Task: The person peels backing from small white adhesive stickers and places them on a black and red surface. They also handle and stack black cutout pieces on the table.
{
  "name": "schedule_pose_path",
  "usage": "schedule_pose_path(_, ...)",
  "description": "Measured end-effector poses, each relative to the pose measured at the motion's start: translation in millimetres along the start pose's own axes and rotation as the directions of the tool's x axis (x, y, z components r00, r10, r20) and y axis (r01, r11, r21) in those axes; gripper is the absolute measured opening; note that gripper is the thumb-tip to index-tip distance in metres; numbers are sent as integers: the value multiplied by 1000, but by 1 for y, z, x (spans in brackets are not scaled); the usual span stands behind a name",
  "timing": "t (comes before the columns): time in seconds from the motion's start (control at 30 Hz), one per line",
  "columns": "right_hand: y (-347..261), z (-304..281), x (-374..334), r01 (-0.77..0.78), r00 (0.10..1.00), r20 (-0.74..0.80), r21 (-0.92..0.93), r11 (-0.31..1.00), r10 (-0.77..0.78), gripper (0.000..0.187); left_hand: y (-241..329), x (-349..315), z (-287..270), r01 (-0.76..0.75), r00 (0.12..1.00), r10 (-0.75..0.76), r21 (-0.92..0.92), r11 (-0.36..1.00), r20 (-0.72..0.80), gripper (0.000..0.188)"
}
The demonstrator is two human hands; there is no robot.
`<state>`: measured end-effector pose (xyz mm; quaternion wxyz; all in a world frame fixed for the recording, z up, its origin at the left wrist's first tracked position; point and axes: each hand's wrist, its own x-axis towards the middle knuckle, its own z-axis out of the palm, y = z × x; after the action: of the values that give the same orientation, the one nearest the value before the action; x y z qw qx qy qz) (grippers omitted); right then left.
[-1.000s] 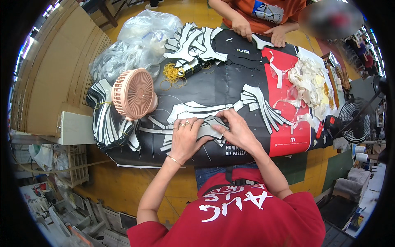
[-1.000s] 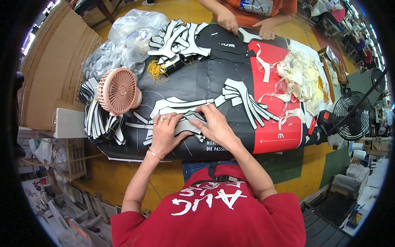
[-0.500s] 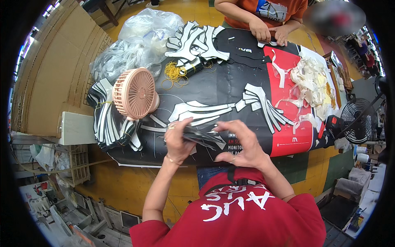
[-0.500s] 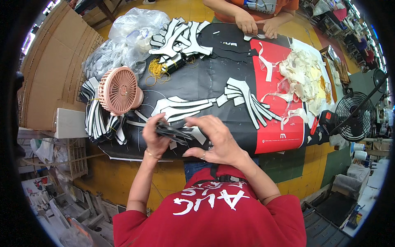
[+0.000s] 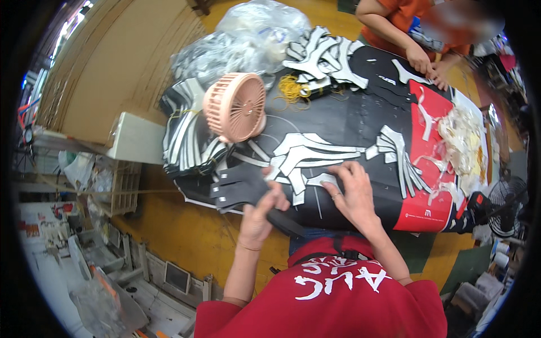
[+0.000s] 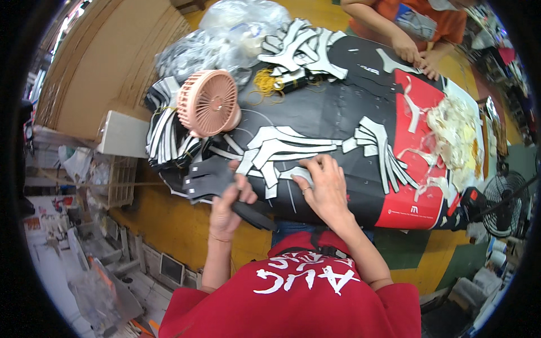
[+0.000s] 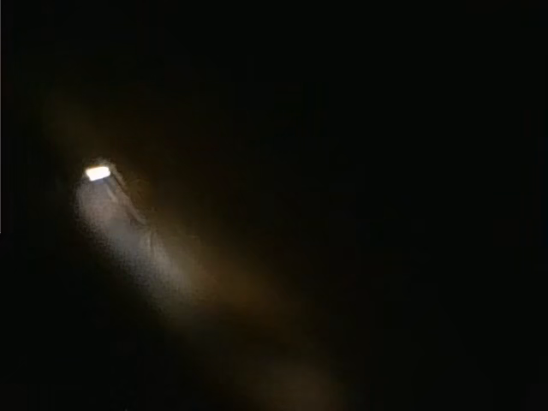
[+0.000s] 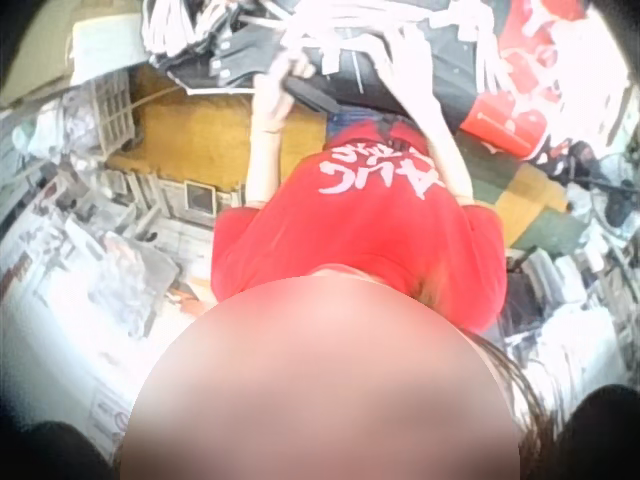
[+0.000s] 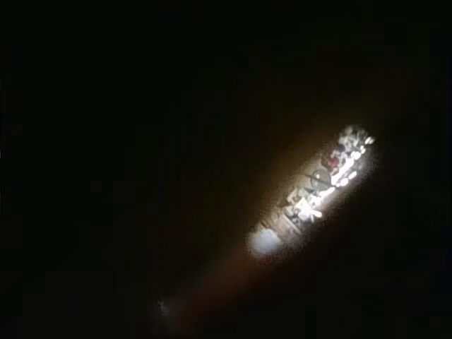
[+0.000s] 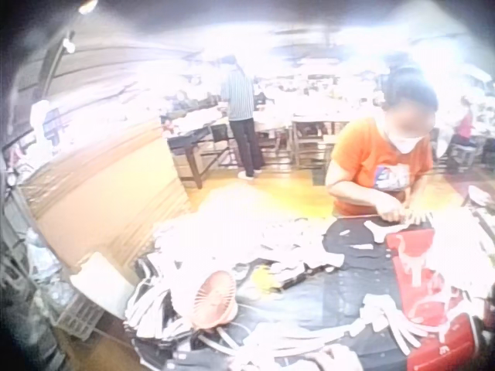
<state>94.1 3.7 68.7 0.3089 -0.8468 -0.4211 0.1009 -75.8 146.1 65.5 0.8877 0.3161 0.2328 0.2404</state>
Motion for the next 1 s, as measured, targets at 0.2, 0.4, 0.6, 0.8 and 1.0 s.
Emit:
schedule_pose_path(0.2, -46, -34, 9, 387, 898, 50, 382, 839, -437, 94, -18, -7, 21, -92, 996, 75, 709, 699, 55, 29)
schedule_pose_path(0.4, -65, -31, 23, 487, 723, 243, 484, 727, -646, 89, -25, -23, 14, -11, 982, -74, 453, 891, 171, 48)
schedule_pose_path(0.6, -48, -43, 17, -64, 797, 450, 728, 683, -404, 30, -24, -37, -9, 79, 920, -215, 382, 921, 327, 39)
schedule_pose_path(0.8, -57, -28, 20, 373, 701, 270, 650, 662, -660, 12, -20, -45, -2, -81, 933, -129, 546, 834, 336, 56)
schedule_pose_path(1.0, -52, -9, 25, 348, 767, 189, 680, 645, -614, 31, -18, -37, 3, 73, 952, -230, 582, 810, 201, 58)
